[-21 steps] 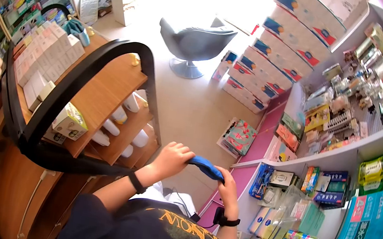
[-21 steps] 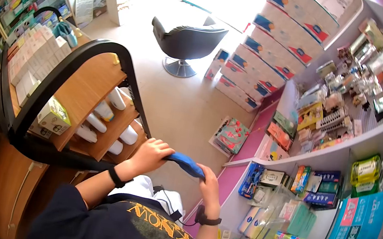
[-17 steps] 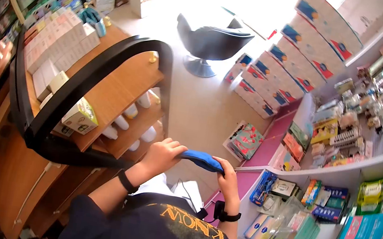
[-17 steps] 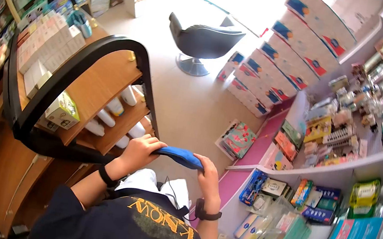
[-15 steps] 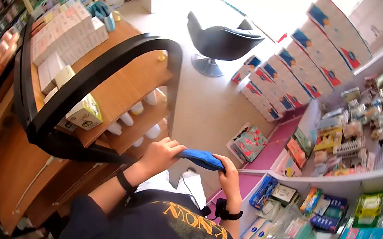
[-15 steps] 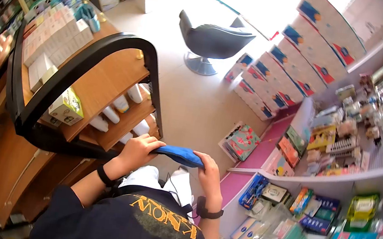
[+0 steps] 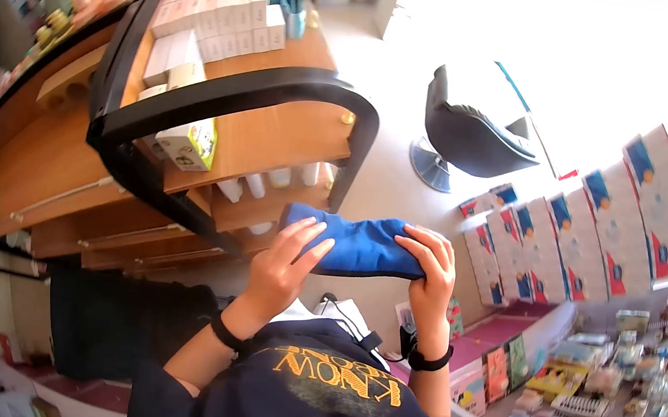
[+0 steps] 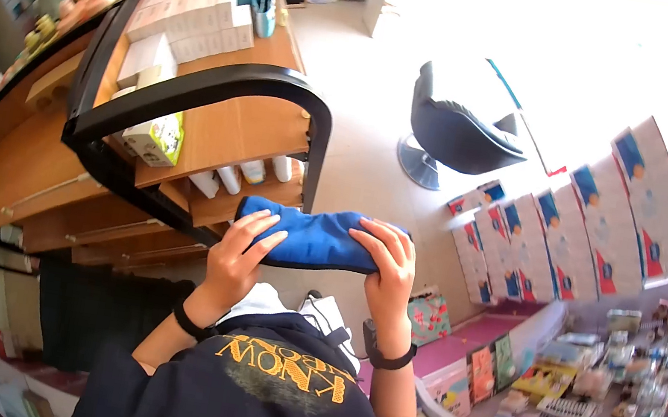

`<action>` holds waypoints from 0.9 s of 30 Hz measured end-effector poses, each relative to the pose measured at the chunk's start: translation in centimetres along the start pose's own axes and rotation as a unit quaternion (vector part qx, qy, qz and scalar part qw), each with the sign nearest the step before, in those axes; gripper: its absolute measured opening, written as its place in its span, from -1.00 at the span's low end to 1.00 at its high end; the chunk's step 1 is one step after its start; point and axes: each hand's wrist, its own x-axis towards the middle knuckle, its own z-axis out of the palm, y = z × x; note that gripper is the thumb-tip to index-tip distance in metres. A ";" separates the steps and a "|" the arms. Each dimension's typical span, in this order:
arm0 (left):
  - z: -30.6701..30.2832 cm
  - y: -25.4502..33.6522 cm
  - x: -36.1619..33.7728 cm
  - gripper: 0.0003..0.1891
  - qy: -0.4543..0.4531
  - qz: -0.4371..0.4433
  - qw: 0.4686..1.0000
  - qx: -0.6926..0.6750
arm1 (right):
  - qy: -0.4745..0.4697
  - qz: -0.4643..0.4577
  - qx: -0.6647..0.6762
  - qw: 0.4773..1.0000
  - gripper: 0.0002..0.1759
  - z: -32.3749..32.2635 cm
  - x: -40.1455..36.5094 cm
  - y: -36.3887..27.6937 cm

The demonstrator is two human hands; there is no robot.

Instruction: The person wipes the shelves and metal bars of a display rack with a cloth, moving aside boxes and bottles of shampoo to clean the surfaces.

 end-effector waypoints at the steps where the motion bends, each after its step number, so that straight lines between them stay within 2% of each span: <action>1: -0.8 0.4 -0.2 -0.50 0.021 -0.007 0.999 0.032 | 0.010 -0.036 0.004 0.999 -0.47 0.4 1.3 -0.2; 2: -1.6 1.0 -0.5 -0.49 0.041 -0.013 0.997 0.064 | 0.006 -0.045 0.019 0.999 -0.47 0.9 2.8 -0.7; 6: -4.6 3.1 -3.5 -0.40 0.099 -0.125 0.976 0.147 | -0.009 -0.238 0.118 0.964 -0.58 4.6 8.6 -3.3; 8: -5.4 3.8 -5.4 -0.41 0.127 -0.176 0.954 0.208 | -0.036 -0.303 0.120 0.945 -0.53 7.8 11.2 -4.2; 11: -6.2 4.7 -7.3 -0.43 0.159 -0.225 0.925 0.261 | -0.061 -0.299 0.132 0.943 -0.43 13.7 12.4 -5.9; 13: -6.8 5.1 -7.9 -0.46 0.157 -0.261 0.909 0.286 | -0.153 -0.177 0.160 0.959 -0.25 17.1 12.2 -6.9; 15: -7.1 4.7 -8.1 -0.46 0.152 -0.262 0.904 0.301 | -0.156 -0.186 0.153 0.958 -0.19 18.0 11.6 -7.2; 16: -7.2 4.3 -8.0 -0.46 0.144 -0.261 0.905 0.303 | -0.159 -0.186 0.134 0.960 -0.13 17.9 11.2 -7.2; 22: -6.0 0.7 -4.7 -0.43 0.136 -0.234 0.933 0.236 | -0.165 -0.113 0.083 0.976 -0.08 13.3 10.2 -4.0; 25: -4.3 -0.7 -1.8 -0.38 0.110 -0.154 0.970 0.153 | -0.158 -0.081 -0.007 0.984 -0.02 10.6 9.4 -1.7; 27: -3.1 -1.6 0.5 -0.40 0.100 -0.107 0.982 0.117 | -0.173 -0.063 -0.016 0.983 -0.02 9.4 8.9 -1.4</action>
